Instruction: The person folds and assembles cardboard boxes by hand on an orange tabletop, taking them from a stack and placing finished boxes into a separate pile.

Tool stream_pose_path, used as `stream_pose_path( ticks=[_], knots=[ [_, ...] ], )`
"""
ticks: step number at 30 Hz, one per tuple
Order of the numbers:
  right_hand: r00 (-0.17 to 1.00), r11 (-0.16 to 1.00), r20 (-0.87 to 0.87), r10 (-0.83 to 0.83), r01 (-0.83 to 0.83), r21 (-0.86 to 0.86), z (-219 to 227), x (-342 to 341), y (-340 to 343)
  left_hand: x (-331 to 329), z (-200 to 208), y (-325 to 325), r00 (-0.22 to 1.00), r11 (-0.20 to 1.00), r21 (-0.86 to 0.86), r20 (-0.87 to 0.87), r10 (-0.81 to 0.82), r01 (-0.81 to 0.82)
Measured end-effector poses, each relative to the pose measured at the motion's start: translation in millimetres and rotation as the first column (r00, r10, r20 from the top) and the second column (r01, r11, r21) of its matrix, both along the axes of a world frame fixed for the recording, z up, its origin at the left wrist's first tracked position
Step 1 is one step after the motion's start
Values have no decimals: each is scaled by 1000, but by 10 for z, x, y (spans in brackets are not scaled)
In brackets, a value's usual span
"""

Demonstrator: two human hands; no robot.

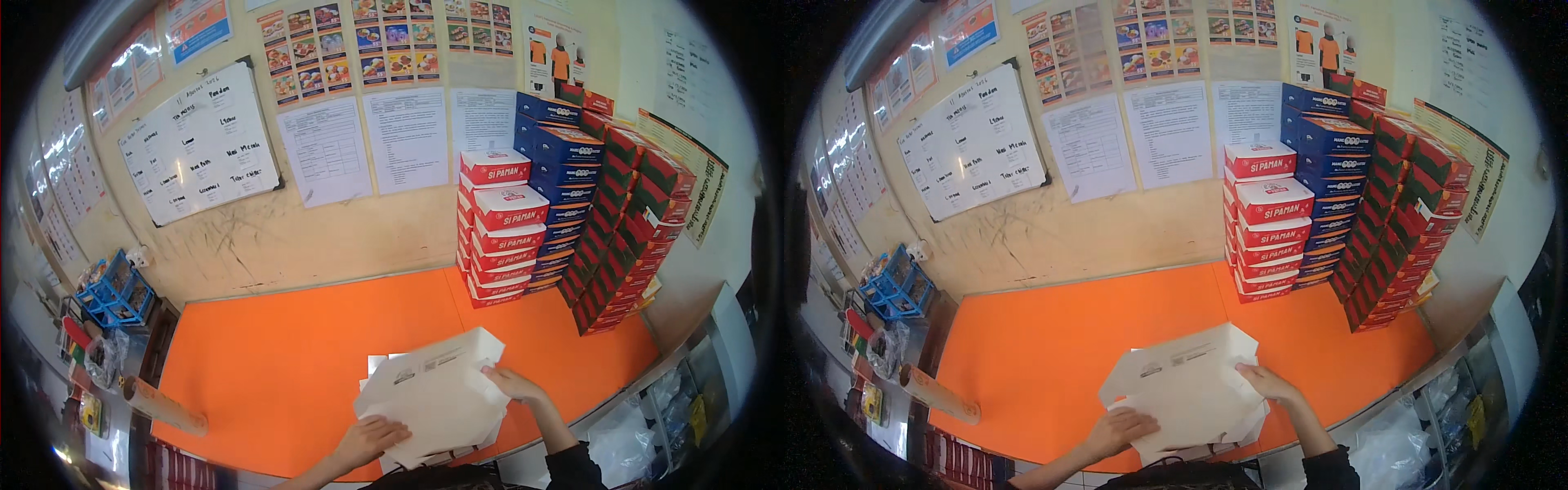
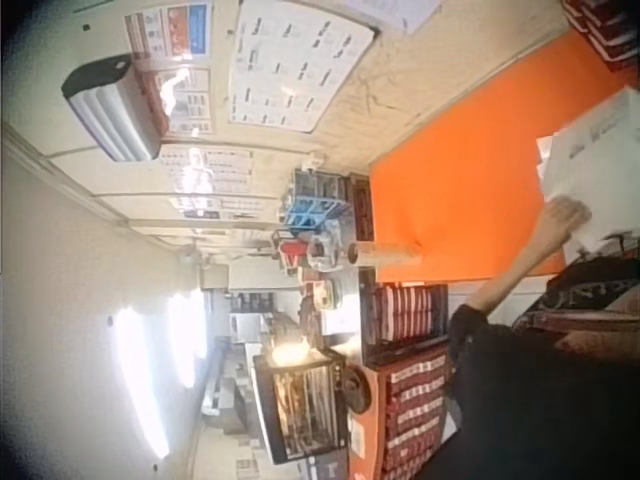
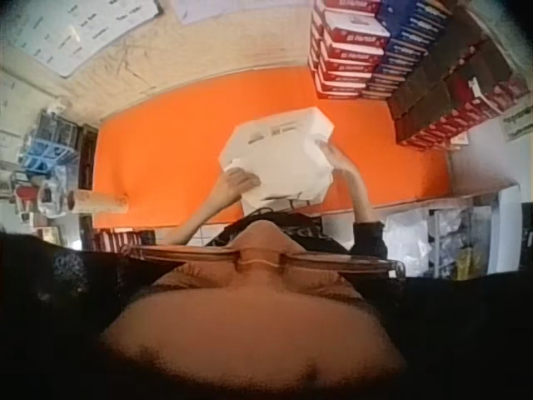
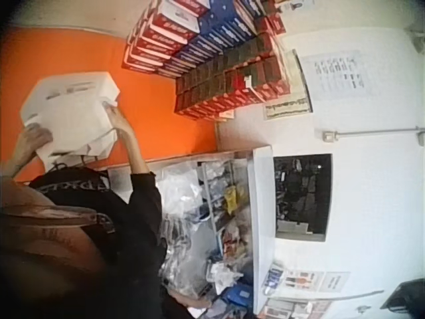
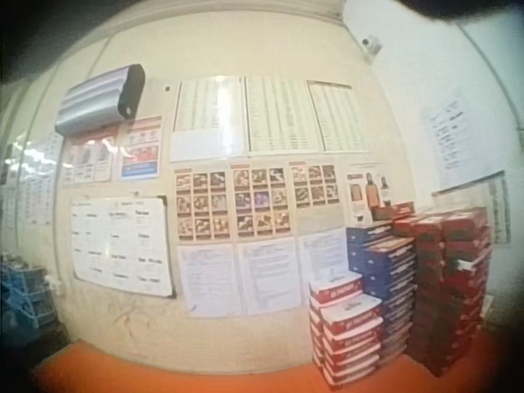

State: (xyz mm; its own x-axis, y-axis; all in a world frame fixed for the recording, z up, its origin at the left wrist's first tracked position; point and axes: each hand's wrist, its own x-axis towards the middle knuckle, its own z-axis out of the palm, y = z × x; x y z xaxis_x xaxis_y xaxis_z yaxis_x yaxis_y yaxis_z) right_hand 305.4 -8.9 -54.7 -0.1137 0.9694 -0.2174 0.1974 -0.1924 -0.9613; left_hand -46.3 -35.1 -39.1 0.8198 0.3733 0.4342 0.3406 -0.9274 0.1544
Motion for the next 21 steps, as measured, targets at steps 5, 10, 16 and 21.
stream_pose_path(
  ticks=[5,10,16,21],
  knots=[
    [981,997,-190,38,-23,80,278,-564,-213,341,562,-149,963,872,-422,-198,180,-250],
    [420,711,-657,626,40,702,603,-736,-252,260,134,-237,963,54,-998,36,266,23],
    [886,428,411,217,-464,775,1078,-1003,-147,329,628,-139,976,174,-979,-66,208,-104],
    [828,340,530,184,-559,756,1330,-1023,-153,450,787,-100,912,337,-925,280,299,173]
  ],
)
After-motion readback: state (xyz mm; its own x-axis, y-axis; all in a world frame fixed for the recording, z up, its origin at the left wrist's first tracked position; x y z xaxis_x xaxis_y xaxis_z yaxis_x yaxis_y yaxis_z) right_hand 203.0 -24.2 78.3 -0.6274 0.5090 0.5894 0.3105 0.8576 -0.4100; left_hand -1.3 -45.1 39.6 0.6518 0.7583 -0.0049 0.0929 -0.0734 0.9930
